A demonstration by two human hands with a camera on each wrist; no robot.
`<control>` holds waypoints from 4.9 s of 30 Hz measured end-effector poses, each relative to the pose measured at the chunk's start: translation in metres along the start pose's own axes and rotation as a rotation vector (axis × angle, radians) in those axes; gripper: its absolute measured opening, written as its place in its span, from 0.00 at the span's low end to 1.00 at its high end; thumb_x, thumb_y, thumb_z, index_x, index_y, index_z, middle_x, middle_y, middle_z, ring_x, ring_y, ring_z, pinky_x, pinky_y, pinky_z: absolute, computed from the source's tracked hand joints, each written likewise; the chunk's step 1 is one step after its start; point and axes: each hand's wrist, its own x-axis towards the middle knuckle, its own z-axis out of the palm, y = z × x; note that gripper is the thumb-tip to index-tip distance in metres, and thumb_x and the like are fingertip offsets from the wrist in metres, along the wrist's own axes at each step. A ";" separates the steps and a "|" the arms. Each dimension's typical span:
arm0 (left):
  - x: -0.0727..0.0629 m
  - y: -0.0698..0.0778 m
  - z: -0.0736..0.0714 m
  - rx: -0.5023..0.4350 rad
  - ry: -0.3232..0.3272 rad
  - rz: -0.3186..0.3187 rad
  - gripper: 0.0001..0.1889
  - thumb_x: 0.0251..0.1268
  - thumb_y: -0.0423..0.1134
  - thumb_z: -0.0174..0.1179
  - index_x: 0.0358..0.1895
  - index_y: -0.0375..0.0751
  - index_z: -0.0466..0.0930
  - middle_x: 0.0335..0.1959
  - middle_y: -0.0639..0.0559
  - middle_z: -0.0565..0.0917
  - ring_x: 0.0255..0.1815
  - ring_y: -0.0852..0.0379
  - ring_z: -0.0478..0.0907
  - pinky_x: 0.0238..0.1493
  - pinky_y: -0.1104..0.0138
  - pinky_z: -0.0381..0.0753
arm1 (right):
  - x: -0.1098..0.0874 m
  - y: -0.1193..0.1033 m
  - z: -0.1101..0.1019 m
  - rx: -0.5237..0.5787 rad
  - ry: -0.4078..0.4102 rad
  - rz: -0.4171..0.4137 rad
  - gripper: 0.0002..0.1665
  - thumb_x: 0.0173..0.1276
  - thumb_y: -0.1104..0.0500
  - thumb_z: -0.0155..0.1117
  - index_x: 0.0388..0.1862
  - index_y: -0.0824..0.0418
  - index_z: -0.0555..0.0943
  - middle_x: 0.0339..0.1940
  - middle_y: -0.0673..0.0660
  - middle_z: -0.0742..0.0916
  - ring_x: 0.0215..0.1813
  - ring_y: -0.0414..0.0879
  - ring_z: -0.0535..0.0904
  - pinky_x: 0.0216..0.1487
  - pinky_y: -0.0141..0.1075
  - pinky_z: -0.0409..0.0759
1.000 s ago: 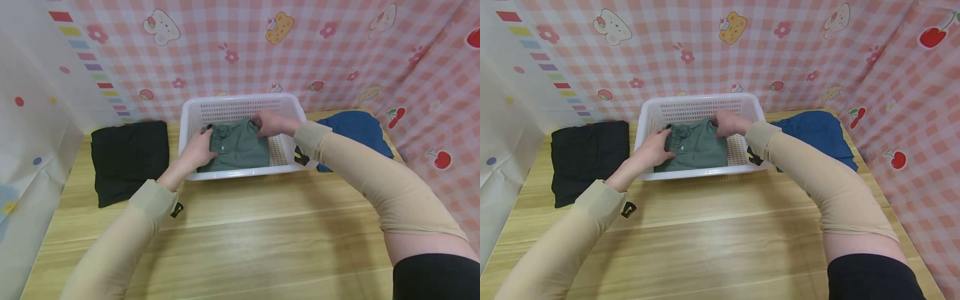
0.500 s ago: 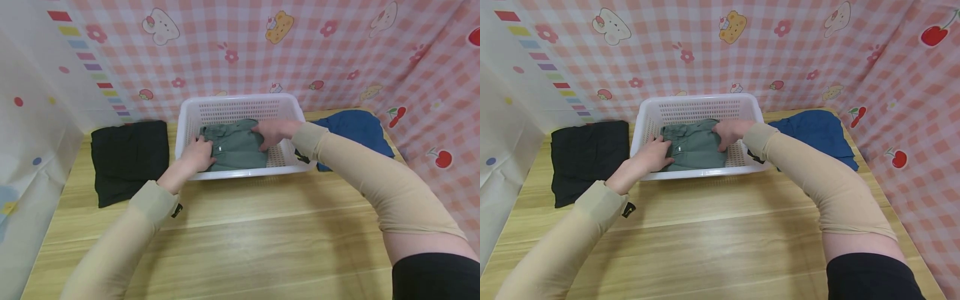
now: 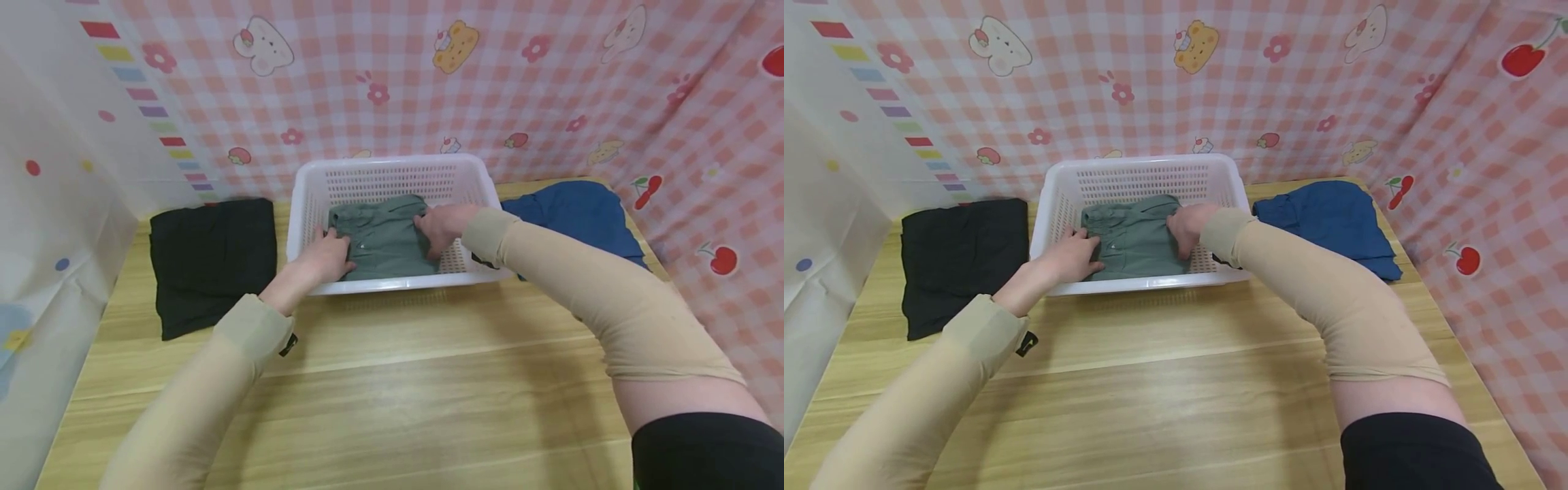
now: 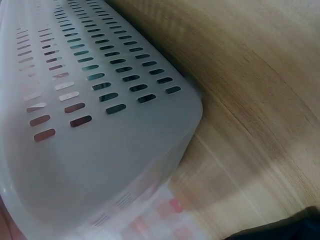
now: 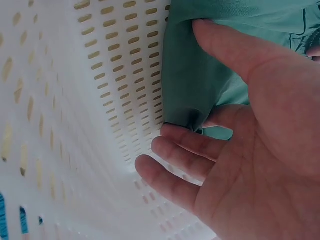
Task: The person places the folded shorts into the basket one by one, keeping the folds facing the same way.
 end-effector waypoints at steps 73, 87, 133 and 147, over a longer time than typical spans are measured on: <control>-0.132 -0.023 0.073 -0.544 0.904 0.131 0.36 0.74 0.38 0.65 0.82 0.41 0.63 0.86 0.39 0.59 0.87 0.32 0.54 0.81 0.33 0.58 | -0.088 -0.095 0.076 0.543 0.917 -0.290 0.46 0.80 0.39 0.59 0.87 0.57 0.56 0.89 0.60 0.59 0.91 0.59 0.50 0.88 0.59 0.55; -0.155 -0.037 0.065 -0.613 0.968 0.050 0.34 0.78 0.41 0.61 0.83 0.44 0.62 0.86 0.42 0.59 0.87 0.34 0.54 0.83 0.33 0.56 | -0.084 -0.127 0.074 0.558 0.949 -0.340 0.47 0.79 0.40 0.61 0.87 0.58 0.57 0.89 0.61 0.59 0.90 0.60 0.51 0.88 0.58 0.57; -0.177 -0.097 0.064 -0.654 0.987 -0.169 0.32 0.82 0.44 0.57 0.83 0.46 0.60 0.85 0.42 0.62 0.87 0.38 0.57 0.90 0.54 0.50 | -0.058 -0.233 0.045 0.357 1.034 -0.398 0.44 0.81 0.36 0.56 0.85 0.55 0.61 0.89 0.58 0.62 0.90 0.54 0.54 0.90 0.41 0.56; -0.189 -0.134 0.080 -0.617 0.852 -0.277 0.32 0.85 0.46 0.50 0.85 0.48 0.56 0.86 0.41 0.59 0.86 0.37 0.57 0.66 0.94 0.50 | -0.038 -0.270 0.044 0.255 0.941 -0.406 0.42 0.82 0.34 0.50 0.86 0.51 0.59 0.88 0.55 0.63 0.90 0.50 0.56 0.90 0.37 0.54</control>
